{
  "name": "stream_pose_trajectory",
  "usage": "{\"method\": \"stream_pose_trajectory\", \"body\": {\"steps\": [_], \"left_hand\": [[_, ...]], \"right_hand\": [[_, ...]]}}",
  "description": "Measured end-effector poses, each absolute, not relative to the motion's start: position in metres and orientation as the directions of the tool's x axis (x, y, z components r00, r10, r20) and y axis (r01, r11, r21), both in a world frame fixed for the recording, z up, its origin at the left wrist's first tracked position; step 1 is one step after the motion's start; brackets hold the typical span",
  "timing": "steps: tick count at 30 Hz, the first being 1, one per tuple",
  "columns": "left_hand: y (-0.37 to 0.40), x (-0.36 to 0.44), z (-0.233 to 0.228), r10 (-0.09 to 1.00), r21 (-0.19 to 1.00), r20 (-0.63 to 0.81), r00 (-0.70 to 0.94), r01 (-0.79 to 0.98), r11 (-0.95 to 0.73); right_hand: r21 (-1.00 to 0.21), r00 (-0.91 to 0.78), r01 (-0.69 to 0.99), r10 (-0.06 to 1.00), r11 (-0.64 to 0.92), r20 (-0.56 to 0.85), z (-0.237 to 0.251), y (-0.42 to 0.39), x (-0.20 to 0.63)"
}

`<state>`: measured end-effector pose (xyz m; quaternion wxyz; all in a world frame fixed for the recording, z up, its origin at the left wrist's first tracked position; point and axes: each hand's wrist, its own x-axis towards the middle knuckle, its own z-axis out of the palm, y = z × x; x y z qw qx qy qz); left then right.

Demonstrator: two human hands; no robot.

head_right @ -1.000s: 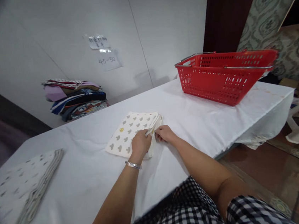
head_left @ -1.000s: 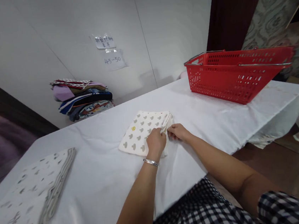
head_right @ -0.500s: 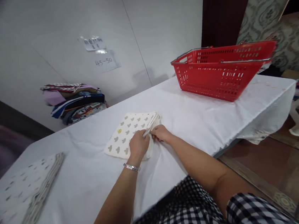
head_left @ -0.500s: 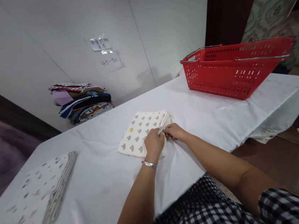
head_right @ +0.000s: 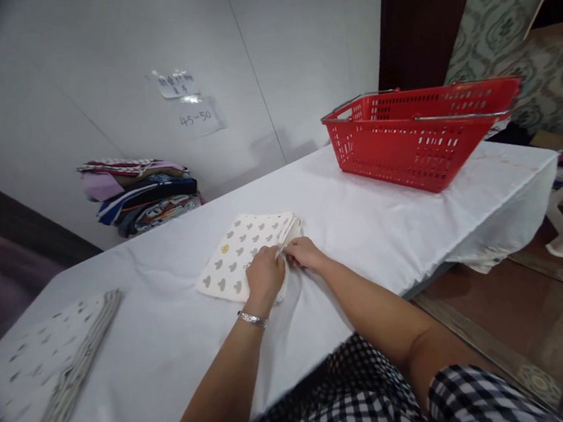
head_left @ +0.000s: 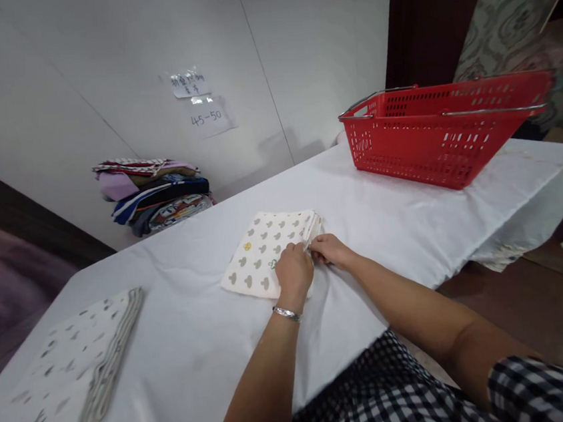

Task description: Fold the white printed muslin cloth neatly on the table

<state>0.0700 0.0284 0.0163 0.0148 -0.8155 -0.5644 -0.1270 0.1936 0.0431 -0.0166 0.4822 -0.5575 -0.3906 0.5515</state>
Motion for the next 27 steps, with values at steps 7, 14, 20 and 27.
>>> {"method": "stream_pose_trajectory", "body": {"steps": [7, 14, 20, 27], "left_hand": [[0.0298, 0.0655, 0.0171, 0.915, 0.128, 0.265, 0.304, 0.930, -0.346], [0.0284, 0.0736, 0.0151, 0.916, 0.079, 0.204, 0.345, 0.927, -0.367], [0.0263, 0.0739, 0.0145, 0.919, 0.135, 0.177, 0.353, 0.916, -0.378], [0.0226, 0.0680, 0.0134, 0.903, 0.275, 0.224, 0.367, 0.865, -0.419]], "right_hand": [[-0.972, 0.045, -0.097, 0.974, -0.216, -0.222, -0.0187, 0.0438, 0.1951], [-0.973, 0.020, -0.102, 0.978, -0.207, -0.210, -0.0231, 0.0448, 0.1974], [-0.977, -0.075, -0.086, 0.979, -0.195, -0.189, -0.0203, 0.0394, 0.2005], [-0.979, -0.074, -0.029, 0.978, -0.199, -0.197, -0.0253, 0.0394, 0.2031]]}}
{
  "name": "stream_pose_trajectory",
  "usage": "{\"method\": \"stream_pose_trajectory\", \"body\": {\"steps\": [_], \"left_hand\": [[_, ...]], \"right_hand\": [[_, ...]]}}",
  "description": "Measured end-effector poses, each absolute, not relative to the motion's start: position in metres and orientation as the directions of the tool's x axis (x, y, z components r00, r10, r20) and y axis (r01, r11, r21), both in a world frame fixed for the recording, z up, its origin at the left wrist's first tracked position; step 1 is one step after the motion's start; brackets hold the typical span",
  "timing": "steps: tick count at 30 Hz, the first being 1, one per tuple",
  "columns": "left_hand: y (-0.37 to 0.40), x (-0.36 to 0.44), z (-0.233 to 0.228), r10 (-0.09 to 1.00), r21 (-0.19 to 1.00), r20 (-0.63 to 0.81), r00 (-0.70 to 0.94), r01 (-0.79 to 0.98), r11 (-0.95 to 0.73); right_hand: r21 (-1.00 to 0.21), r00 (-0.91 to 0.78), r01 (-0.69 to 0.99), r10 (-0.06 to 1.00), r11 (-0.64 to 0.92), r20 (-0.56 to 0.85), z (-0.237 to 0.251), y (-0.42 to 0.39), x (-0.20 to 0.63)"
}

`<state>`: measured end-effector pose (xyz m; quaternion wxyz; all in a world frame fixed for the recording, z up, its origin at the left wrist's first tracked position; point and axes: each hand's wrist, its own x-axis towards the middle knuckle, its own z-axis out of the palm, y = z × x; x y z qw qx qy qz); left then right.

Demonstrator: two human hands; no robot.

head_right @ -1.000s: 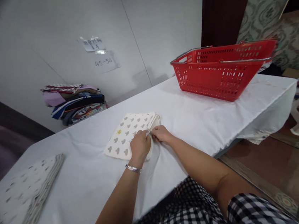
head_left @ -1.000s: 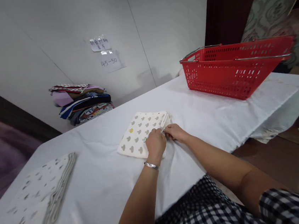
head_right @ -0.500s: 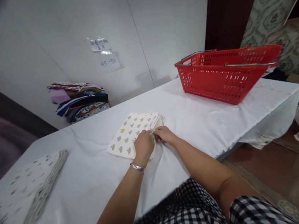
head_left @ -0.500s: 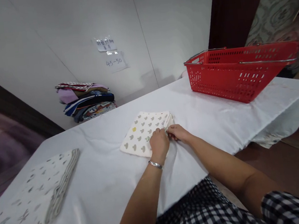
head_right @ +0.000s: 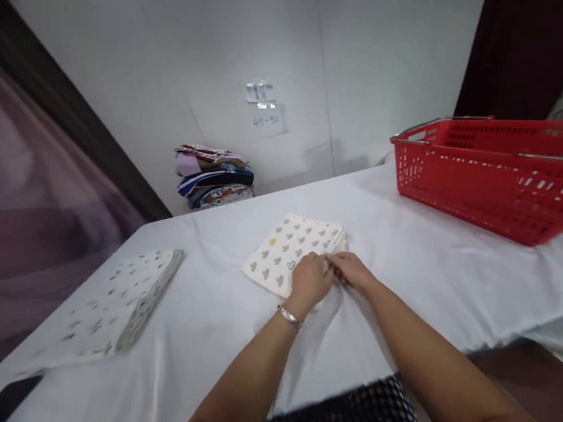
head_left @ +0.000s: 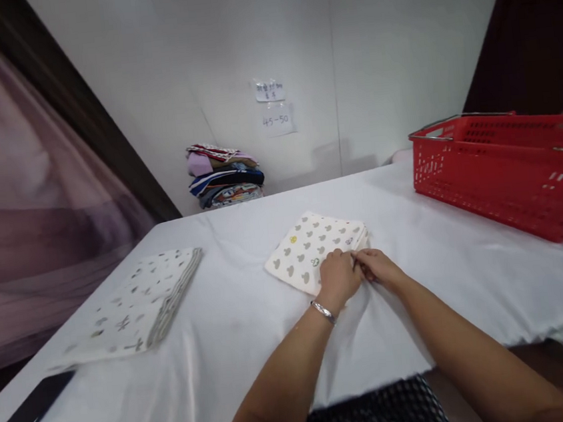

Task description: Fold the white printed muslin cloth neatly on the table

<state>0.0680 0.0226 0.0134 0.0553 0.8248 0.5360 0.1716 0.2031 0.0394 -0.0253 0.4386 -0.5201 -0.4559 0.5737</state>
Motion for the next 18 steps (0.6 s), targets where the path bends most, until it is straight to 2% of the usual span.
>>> {"method": "stream_pose_trajectory", "body": {"steps": [3, 5, 7, 9, 12, 14, 18], "left_hand": [[0.037, 0.048, 0.021, 0.913, 0.323, 0.265, 0.309, 0.864, -0.386], [0.053, 0.027, 0.029, 0.914, 0.295, 0.341, 0.221, 0.898, -0.327], [0.071, 0.003, 0.035, 0.927, 0.266, 0.365, 0.091, 0.944, -0.197], [0.087, -0.018, 0.036, 0.946, 0.241, 0.324, -0.007, 0.968, -0.076], [0.104, -0.039, 0.028, 0.978, 0.242, 0.190, -0.086, 0.969, 0.038], [0.110, -0.046, 0.020, 0.990, 0.242, 0.117, -0.075, 0.969, 0.045], [0.120, -0.050, 0.010, 0.990, 0.204, 0.132, -0.056, 0.979, 0.029]], "right_hand": [[-0.980, -0.023, 0.025, 0.980, -0.198, -0.199, -0.028, 0.041, 0.202], [-0.978, -0.003, 0.027, 0.978, -0.209, -0.209, -0.027, 0.040, 0.201], [-0.976, 0.005, 0.011, 0.976, -0.219, -0.219, -0.025, 0.039, 0.199], [-0.974, 0.008, -0.002, 0.974, -0.226, -0.226, -0.022, 0.039, 0.198], [-0.973, 0.017, 0.007, 0.973, -0.232, -0.231, -0.019, 0.039, 0.197], [-0.969, 0.025, 0.031, 0.970, -0.244, -0.243, -0.019, 0.039, 0.196], [-0.968, 0.016, 0.055, 0.969, -0.246, -0.246, -0.022, 0.042, 0.196]]}}
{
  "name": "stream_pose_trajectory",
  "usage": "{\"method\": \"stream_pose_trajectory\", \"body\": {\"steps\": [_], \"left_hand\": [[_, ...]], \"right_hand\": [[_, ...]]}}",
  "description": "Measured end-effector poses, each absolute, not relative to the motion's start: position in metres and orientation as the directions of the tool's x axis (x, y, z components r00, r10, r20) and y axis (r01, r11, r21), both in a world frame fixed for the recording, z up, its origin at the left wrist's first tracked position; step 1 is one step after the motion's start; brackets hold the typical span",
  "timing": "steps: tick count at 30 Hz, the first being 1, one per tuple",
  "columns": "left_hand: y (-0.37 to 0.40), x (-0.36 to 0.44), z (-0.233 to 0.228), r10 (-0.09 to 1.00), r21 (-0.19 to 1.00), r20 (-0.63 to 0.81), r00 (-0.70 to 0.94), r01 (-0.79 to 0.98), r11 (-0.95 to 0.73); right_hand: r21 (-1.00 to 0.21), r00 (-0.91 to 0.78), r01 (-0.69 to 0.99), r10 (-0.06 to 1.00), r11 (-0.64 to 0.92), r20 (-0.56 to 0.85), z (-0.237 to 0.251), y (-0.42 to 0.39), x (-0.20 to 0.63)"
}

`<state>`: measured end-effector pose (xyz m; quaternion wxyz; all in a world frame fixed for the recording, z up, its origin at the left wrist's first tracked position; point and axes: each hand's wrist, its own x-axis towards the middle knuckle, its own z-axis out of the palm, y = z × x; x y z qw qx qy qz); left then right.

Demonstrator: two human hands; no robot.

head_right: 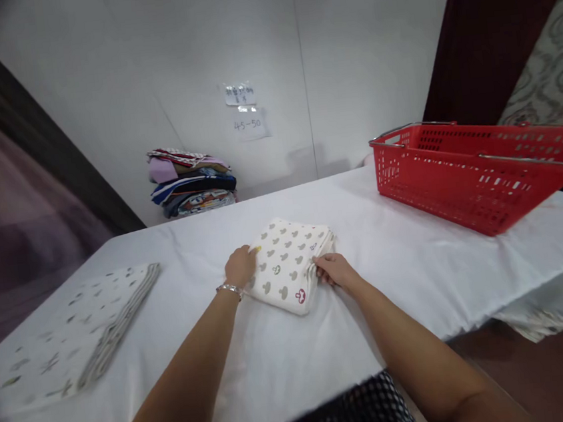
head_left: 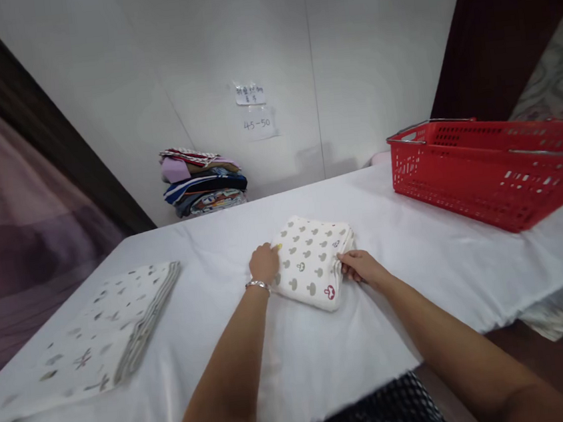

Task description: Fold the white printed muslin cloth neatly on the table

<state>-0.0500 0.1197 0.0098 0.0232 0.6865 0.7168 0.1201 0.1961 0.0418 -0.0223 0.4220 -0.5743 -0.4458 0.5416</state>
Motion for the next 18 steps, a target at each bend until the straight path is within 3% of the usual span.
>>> {"method": "stream_pose_trajectory", "body": {"steps": [6, 10, 14, 18], "left_hand": [[0.126, -0.051, 0.009, 0.988, 0.196, 0.128, -0.085, 0.979, 0.059], [0.117, -0.044, 0.016, 0.963, 0.157, 0.267, -0.046, 0.988, 0.004], [0.100, -0.014, 0.020, 0.913, 0.145, 0.367, 0.177, 0.959, -0.244], [0.084, 0.020, 0.006, 0.863, 0.146, 0.225, 0.452, 0.860, -0.488]], "right_hand": [[-0.971, 0.017, 0.062, 0.973, -0.229, -0.229, -0.026, 0.044, 0.196], [-0.971, 0.012, 0.034, 0.972, -0.235, -0.235, -0.024, 0.044, 0.195], [-0.972, 0.005, 0.011, 0.972, -0.235, -0.235, -0.026, 0.046, 0.195], [-0.975, 0.020, 0.012, 0.975, -0.222, -0.221, -0.025, 0.046, 0.195]]}}
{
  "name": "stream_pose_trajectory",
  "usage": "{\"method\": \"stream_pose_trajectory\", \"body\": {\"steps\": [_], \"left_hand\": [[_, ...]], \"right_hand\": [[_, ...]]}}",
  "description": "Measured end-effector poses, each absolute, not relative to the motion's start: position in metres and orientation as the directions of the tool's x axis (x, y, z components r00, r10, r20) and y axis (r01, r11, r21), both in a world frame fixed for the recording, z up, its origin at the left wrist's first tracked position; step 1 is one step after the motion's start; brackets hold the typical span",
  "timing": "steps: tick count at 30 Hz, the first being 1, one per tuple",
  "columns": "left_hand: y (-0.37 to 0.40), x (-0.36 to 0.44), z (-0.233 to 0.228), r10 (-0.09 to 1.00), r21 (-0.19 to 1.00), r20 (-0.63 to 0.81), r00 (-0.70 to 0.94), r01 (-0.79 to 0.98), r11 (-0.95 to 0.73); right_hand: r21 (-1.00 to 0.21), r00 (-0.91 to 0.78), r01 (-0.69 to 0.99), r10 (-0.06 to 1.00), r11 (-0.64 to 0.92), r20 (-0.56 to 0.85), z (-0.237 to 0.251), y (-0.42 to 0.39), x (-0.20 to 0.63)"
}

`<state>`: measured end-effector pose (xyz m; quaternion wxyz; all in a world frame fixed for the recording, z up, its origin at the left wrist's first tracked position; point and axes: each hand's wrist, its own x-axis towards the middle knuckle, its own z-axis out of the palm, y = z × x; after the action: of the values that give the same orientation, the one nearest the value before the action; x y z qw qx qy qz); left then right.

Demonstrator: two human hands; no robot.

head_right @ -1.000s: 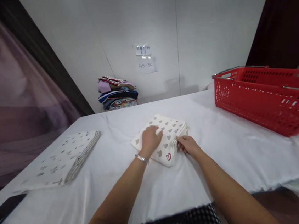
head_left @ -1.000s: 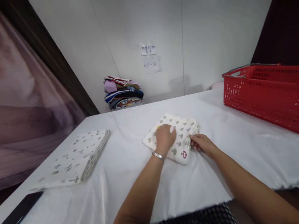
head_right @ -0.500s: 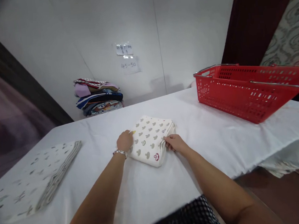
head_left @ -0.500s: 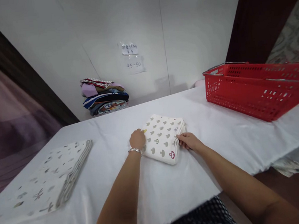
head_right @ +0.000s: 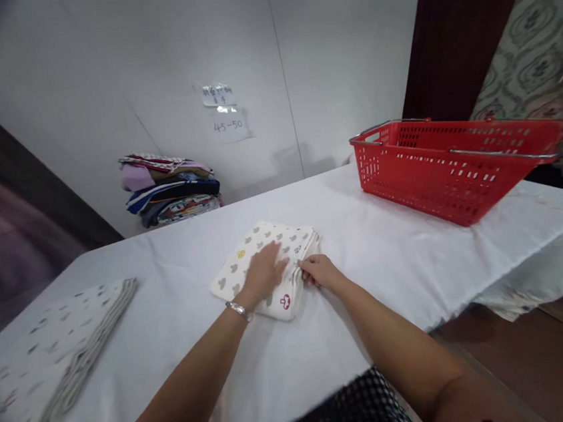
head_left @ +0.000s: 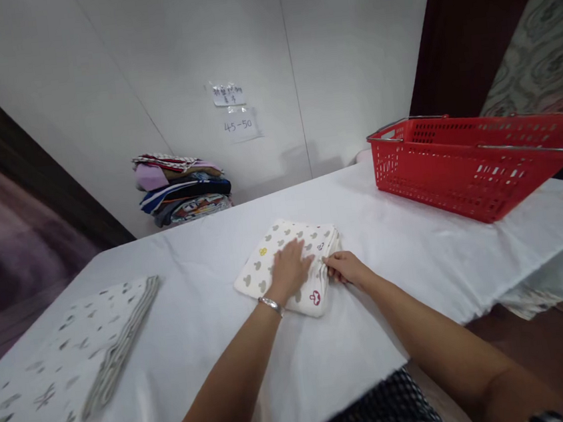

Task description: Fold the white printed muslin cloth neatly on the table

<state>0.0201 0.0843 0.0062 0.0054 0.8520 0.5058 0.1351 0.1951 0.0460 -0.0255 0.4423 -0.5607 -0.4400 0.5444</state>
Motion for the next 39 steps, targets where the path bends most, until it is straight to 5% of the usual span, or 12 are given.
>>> {"method": "stream_pose_trajectory", "body": {"steps": [7, 11, 17, 23, 32, 39], "left_hand": [[0.079, 0.028, 0.005, 0.852, 0.203, 0.061, 0.521, 0.829, -0.521], [0.069, 0.032, 0.012, 0.845, 0.279, 0.098, 0.525, 0.801, -0.530], [0.057, 0.038, -0.004, 0.783, 0.237, 0.195, 0.591, 0.746, -0.622], [0.055, 0.038, 0.004, 0.818, 0.305, 0.127, 0.562, 0.762, -0.571], [0.042, 0.046, -0.006, 0.752, 0.191, 0.181, 0.634, 0.727, -0.659], [0.050, 0.043, 0.014, 0.801, 0.359, 0.121, 0.586, 0.727, -0.586]], "right_hand": [[-0.978, 0.011, 0.003, 0.978, -0.208, -0.208, -0.022, 0.044, 0.195], [-0.973, 0.020, -0.013, 0.972, -0.232, -0.232, -0.022, 0.045, 0.195], [-0.952, 0.084, -0.185, 0.961, -0.243, -0.262, -0.023, 0.049, 0.195], [-0.928, 0.082, -0.296, 0.962, -0.226, -0.261, -0.019, 0.048, 0.200], [-0.851, 0.044, -0.392, 0.917, -0.350, -0.397, -0.009, 0.084, 0.219], [-0.803, -0.021, -0.441, 0.898, -0.402, -0.439, -0.006, 0.102, 0.228]]}}
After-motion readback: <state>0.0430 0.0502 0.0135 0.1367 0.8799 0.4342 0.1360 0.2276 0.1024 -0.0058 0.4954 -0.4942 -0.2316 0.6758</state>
